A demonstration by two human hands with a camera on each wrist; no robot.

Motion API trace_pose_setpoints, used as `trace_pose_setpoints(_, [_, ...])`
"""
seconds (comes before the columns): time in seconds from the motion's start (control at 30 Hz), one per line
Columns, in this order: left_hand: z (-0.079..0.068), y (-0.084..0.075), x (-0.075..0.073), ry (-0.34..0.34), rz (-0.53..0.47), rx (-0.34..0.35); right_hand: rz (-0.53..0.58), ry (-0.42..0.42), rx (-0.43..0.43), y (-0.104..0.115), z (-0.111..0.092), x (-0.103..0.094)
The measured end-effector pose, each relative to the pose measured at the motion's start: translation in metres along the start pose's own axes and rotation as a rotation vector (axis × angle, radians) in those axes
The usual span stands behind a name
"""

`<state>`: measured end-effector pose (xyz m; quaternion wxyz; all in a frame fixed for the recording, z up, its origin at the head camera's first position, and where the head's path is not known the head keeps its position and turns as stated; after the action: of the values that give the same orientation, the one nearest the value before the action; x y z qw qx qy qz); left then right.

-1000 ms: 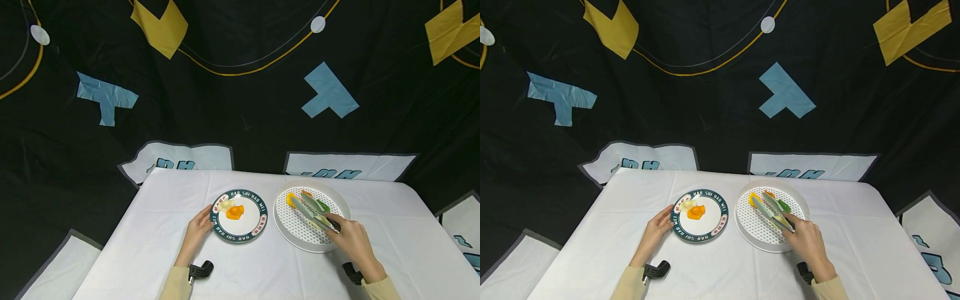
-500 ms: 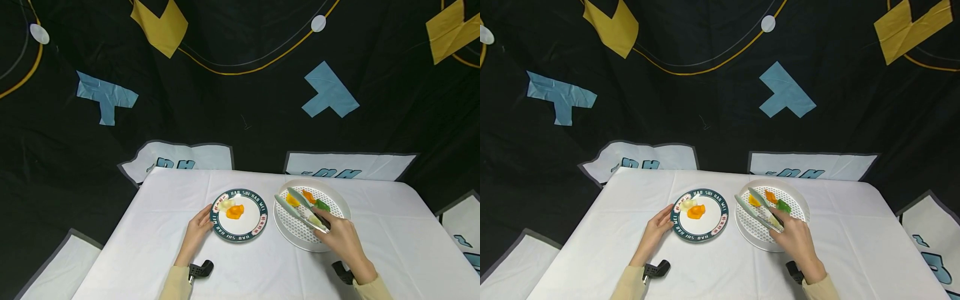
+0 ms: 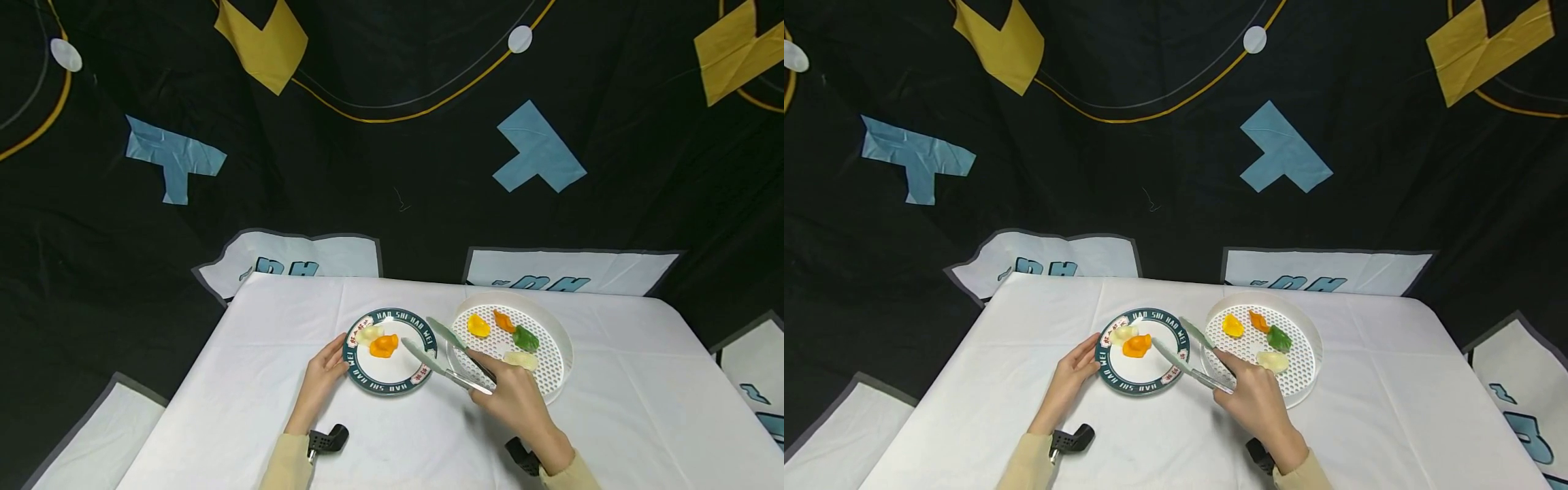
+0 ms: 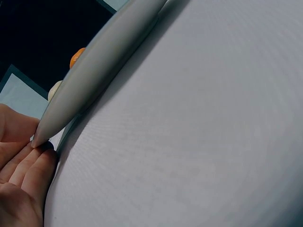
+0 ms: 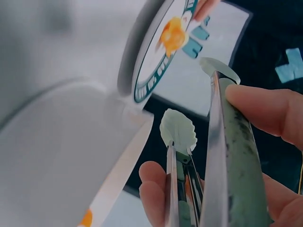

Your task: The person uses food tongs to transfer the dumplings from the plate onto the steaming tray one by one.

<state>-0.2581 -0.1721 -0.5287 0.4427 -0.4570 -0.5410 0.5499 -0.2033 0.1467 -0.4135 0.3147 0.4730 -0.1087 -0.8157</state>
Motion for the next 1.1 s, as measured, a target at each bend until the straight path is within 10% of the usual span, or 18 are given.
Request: trace_pose_setpoints(1.1, [-0.001, -0.001, 0.002, 0.031, -0.072, 0.017, 0.047, 0.039, -0.088, 0.035, 0.001, 0.063])
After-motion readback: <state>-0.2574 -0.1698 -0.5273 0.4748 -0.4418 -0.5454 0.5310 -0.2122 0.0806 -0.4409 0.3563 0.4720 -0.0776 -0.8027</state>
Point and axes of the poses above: each hand's wrist, its own z-axis towards the middle knuckle, its own x-axis out of the palm, y = z × x, the point moved 8 cm from there along z, towards the middle knuckle, and after that the axes turned 9 degrees about -y, right-handed, at the moved point
